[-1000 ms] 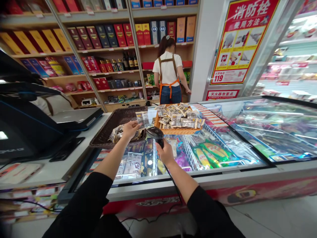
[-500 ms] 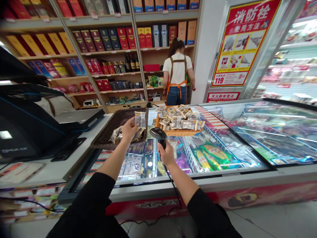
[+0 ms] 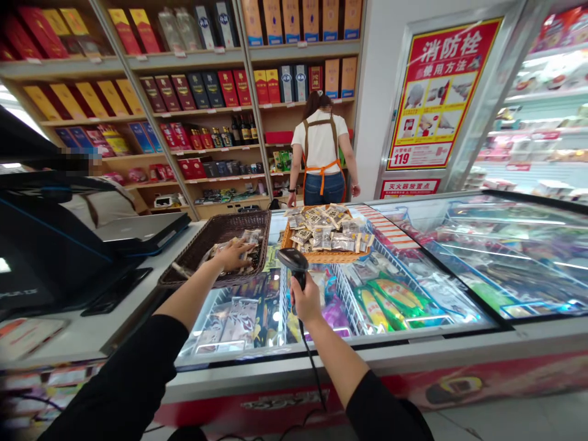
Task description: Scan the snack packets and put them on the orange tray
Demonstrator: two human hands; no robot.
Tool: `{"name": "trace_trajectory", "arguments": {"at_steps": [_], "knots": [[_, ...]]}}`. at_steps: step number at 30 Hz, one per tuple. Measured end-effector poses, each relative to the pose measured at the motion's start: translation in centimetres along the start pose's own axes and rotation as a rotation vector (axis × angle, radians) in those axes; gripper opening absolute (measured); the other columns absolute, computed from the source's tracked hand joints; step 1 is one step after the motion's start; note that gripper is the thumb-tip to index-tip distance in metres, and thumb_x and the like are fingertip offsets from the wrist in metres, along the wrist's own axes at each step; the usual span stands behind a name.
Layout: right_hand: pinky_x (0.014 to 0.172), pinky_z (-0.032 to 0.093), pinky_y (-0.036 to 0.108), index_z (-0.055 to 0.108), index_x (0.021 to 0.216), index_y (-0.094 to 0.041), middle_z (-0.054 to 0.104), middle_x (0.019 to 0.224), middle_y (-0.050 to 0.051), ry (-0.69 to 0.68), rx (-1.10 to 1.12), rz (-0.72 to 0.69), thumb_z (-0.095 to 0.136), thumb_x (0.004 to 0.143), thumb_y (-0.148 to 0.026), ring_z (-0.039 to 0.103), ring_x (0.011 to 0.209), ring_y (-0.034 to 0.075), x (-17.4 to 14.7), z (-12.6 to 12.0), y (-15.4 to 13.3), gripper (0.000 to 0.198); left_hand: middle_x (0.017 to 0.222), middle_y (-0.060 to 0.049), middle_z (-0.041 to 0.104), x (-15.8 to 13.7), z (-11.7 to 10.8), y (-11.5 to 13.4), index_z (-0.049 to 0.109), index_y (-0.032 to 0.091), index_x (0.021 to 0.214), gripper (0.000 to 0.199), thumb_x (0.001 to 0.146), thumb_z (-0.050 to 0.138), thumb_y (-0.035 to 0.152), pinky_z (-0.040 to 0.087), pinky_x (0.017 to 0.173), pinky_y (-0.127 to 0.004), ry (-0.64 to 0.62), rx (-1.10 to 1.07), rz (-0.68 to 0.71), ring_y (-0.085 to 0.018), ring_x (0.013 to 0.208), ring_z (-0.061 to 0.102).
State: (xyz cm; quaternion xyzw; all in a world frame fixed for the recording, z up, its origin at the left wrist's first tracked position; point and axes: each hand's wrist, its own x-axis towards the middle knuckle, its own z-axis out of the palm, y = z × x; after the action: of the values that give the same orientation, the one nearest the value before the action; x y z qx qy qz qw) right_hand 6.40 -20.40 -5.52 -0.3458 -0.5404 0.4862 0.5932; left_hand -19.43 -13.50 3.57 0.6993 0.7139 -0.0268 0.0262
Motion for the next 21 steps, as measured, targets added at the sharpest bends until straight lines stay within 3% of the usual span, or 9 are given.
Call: {"name": "trace_trajectory", "arguments": {"at_steps": [5,7,9,11,14,16,18,21], "knots": [[0.035,0.036,0.022,0.048,0.084,-0.021,0.05,0.053,-0.007,0.036,0.023,0.042,0.054,0.085,-0.05,0.045,0.035,0.01,0.0,-0.1,-0.2,0.029,0.154,-0.009,0.031,1.7,0.1,-2.3,0.041,0.037,0.141,0.056,0.087,0.046,0.049,0.022,0.1,-0.073,0.101,0.0,-0.149,-0.043,0.138,0.025],[0.034,0.036,0.022,0.048,0.083,-0.022,0.05,0.052,-0.007,0.054,0.036,0.057,0.054,0.085,-0.05,0.045,0.035,0.01,0.0,0.0,-0.3,0.03,0.15,-0.013,0.037,2.1,-0.1,-2.2,0.049,0.031,0.137,0.052,0.087,0.05,0.042,0.019,0.099,-0.075,0.19,0.017,-0.205,-0.045,0.137,0.026],[0.034,0.036,0.022,0.047,0.082,-0.022,0.05,0.052,-0.007,0.082,0.064,0.064,0.055,0.084,-0.051,0.046,0.035,0.01,0.2,0.2,-0.5,0.03,0.147,-0.015,0.041,2.6,-0.5,-0.7,0.056,0.024,0.132,0.048,0.085,0.054,0.033,0.02,0.102,-0.071,0.333,-0.008,-0.164,-0.044,0.136,0.03],[0.034,0.036,0.022,0.047,0.081,-0.022,0.05,0.052,-0.007,0.133,0.094,0.056,0.055,0.083,-0.052,0.045,0.034,0.01,0.5,0.2,-0.6,0.03,0.143,-0.015,0.046,3.3,-1.2,2.3,0.059,0.019,0.128,0.046,0.083,0.055,0.026,0.029,0.107,-0.058,0.485,-0.119,-0.044,-0.038,0.132,0.04],[0.034,0.035,0.023,0.046,0.08,-0.023,0.05,0.051,-0.008,0.221,0.11,0.042,0.054,0.083,-0.054,0.043,0.033,0.01,1.3,-0.8,-0.9,0.032,0.124,-0.009,0.063,4.9,-2.1,9.0,0.065,0.019,0.118,0.038,0.083,0.051,0.021,0.042,0.103,-0.033,0.546,-0.354,0.15,-0.023,0.113,0.059],[0.035,0.036,0.024,0.046,0.079,-0.023,0.049,0.049,-0.008,0.279,0.092,0.04,0.055,0.082,-0.054,0.044,0.033,0.011,2.0,-2.3,-1.2,0.032,0.114,-0.006,0.068,6.3,-2.1,13.8,0.067,0.02,0.112,0.033,0.084,0.05,0.022,0.046,0.094,-0.027,0.452,-0.468,0.205,-0.018,0.099,0.065],[0.036,0.037,0.025,0.045,0.078,-0.024,0.048,0.048,-0.008,0.334,0.056,0.041,0.055,0.081,-0.055,0.045,0.034,0.012,2.4,-4.2,-1.4,0.033,0.104,-0.007,0.071,7.7,-1.4,17.7,0.068,0.018,0.104,0.028,0.081,0.058,0.029,0.048,0.087,-0.027,0.308,-0.525,0.191,-0.02,0.094,0.066],[0.036,0.037,0.026,0.044,0.078,-0.024,0.048,0.048,-0.007,0.394,-0.01,0.038,0.054,0.082,-0.055,0.046,0.034,0.014,2.5,-6.8,-1.4,0.033,0.09,-0.013,0.072,9.6,0.7,20.9,0.068,0.015,0.085,0.031,0.07,0.071,0.041,0.05,0.078,-0.032,0.205,-0.61,0.068,-0.027,0.089,0.067]]}}
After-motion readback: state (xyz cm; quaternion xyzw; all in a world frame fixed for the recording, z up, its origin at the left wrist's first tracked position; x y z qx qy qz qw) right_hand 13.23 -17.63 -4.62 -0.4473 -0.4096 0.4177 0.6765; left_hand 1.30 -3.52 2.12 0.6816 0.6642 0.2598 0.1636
